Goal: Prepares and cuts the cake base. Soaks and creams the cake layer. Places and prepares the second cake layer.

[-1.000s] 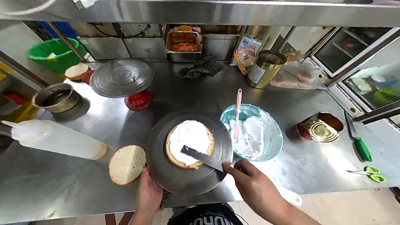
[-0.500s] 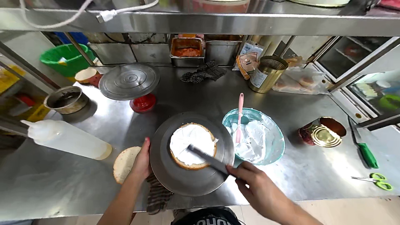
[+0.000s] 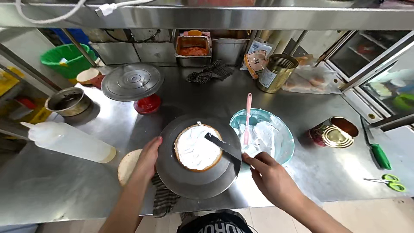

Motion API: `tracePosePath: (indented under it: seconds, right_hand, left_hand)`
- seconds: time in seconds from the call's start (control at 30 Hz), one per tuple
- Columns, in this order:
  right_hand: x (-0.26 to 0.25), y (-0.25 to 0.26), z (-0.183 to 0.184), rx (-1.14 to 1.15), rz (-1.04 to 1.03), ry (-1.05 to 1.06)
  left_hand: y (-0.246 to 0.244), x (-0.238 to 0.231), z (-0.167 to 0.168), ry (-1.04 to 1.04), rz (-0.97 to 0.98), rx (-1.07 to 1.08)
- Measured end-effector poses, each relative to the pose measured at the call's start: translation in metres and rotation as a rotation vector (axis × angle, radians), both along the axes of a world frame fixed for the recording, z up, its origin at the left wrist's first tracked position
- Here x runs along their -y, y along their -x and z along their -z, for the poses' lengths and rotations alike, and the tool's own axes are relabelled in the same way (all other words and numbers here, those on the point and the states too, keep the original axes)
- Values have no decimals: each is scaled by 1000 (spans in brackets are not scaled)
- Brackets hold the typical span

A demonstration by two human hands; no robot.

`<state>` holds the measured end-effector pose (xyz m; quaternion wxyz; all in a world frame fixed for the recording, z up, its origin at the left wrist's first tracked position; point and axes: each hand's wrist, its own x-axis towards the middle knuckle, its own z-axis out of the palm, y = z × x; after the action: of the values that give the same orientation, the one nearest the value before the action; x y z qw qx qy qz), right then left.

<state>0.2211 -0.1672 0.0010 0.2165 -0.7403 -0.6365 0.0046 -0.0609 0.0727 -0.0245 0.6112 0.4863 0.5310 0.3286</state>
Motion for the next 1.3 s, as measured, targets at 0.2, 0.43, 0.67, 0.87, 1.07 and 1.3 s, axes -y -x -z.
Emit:
tracePosePath:
  seconds: [0.2,0.43,0.67,0.87,1.07,1.3]
  right_hand:
    - [18,24,-3,-169,-4,26]
    - [13,32,-2,-190,-24,50]
    - [9,37,-3,-169,-25,35]
    - [6,48,-6,-193,-27,42]
    - [24,46,-14,-470,-173,136]
    - [59,-20,79,-281,480,-296]
  left_hand:
    - [-2,181,17,-18,-59,257]
    - [18,177,33,-1,279,355]
    - [24,165,37,45,92,446]
    - [24,155,32,87,-18,451]
    - [19,139,20,119,-109,496]
    - [20,115,20,132,-174,567]
